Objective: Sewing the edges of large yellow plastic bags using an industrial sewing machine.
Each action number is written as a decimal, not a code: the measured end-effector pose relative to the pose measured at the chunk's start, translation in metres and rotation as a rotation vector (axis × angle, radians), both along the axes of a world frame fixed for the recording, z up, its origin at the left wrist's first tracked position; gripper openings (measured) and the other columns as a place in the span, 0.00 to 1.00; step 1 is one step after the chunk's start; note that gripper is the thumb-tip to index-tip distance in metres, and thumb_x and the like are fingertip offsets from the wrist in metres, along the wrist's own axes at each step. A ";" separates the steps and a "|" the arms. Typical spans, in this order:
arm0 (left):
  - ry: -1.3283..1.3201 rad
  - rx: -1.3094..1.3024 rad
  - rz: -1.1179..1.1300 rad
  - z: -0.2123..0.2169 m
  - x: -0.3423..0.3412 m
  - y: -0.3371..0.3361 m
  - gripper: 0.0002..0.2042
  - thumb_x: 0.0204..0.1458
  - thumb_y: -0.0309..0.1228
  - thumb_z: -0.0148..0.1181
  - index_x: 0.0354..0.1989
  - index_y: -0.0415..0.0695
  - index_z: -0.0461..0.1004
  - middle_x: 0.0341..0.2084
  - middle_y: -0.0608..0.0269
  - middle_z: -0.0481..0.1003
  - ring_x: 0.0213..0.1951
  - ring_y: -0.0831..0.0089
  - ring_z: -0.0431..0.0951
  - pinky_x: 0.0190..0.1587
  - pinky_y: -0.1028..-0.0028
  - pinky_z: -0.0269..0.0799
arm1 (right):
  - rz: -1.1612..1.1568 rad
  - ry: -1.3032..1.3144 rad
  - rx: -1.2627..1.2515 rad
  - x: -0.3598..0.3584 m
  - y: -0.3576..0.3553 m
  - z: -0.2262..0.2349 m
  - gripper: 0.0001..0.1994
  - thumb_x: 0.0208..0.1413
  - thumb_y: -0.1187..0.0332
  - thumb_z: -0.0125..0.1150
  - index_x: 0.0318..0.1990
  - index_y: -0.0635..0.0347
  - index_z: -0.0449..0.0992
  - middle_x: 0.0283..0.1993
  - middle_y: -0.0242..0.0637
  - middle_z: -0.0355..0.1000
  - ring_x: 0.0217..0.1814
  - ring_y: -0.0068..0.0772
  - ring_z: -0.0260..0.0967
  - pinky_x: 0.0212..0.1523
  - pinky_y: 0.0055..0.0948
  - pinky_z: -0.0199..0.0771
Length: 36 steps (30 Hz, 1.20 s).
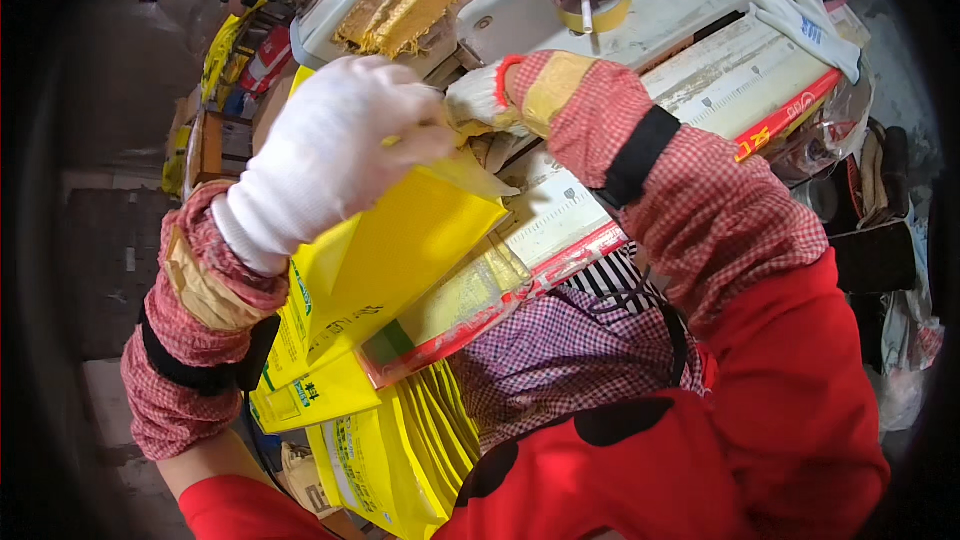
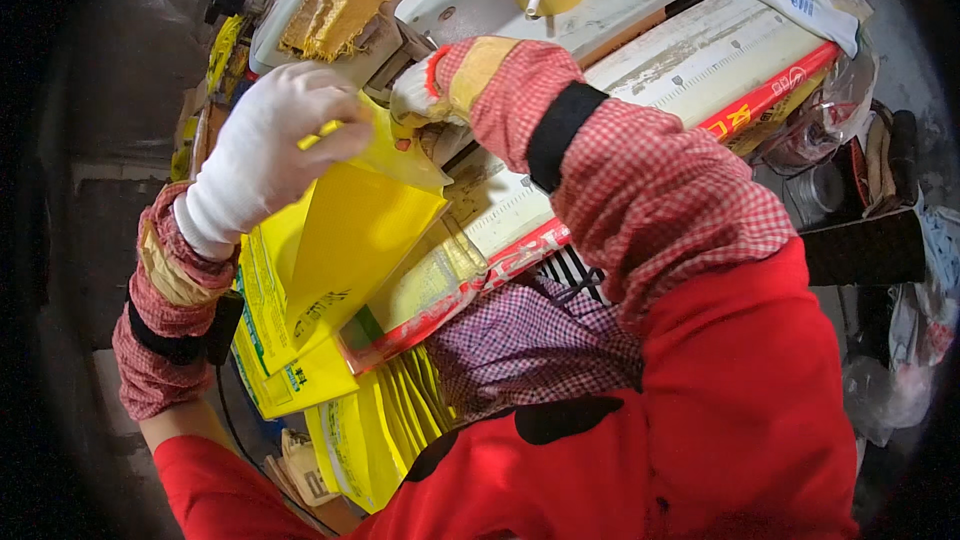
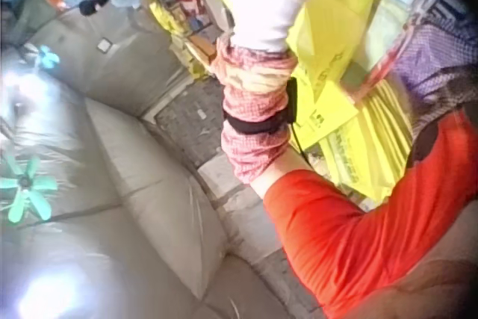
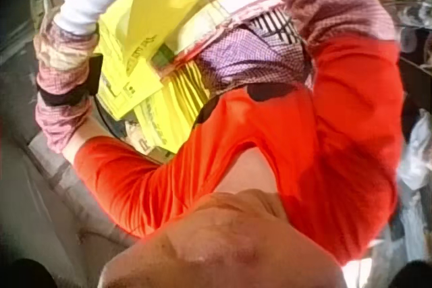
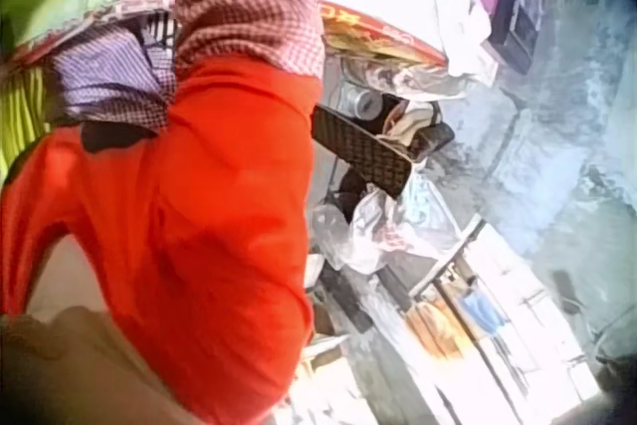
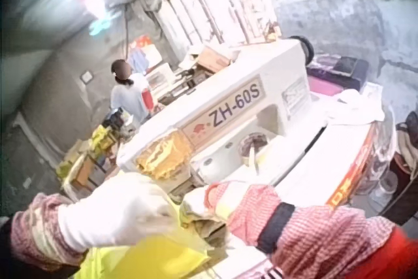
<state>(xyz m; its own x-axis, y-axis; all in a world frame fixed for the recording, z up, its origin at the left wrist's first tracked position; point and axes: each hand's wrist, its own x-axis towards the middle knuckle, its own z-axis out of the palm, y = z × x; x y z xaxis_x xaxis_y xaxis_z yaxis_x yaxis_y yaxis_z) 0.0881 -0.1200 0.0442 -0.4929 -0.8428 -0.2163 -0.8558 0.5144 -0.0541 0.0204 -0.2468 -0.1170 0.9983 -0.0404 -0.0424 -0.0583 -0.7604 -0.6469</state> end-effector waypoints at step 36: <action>-0.808 0.882 -0.054 0.024 -0.081 0.073 0.15 0.41 0.44 0.59 0.18 0.44 0.76 0.14 0.57 0.72 0.23 0.59 0.75 0.28 0.65 0.70 | -1.105 0.174 -1.067 -0.003 0.178 -0.050 0.14 0.53 0.63 0.43 0.34 0.64 0.72 0.23 0.38 0.71 0.22 0.39 0.69 0.22 0.33 0.70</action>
<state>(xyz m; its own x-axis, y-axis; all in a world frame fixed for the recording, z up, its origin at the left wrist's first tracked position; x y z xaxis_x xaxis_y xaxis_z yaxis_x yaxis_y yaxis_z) 0.0073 -0.0471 0.0678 0.0218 -0.2310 -0.9727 -0.7129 0.6785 -0.1771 0.0170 -0.0687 -0.1668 0.4374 -0.8164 0.3770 -0.8983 -0.3778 0.2242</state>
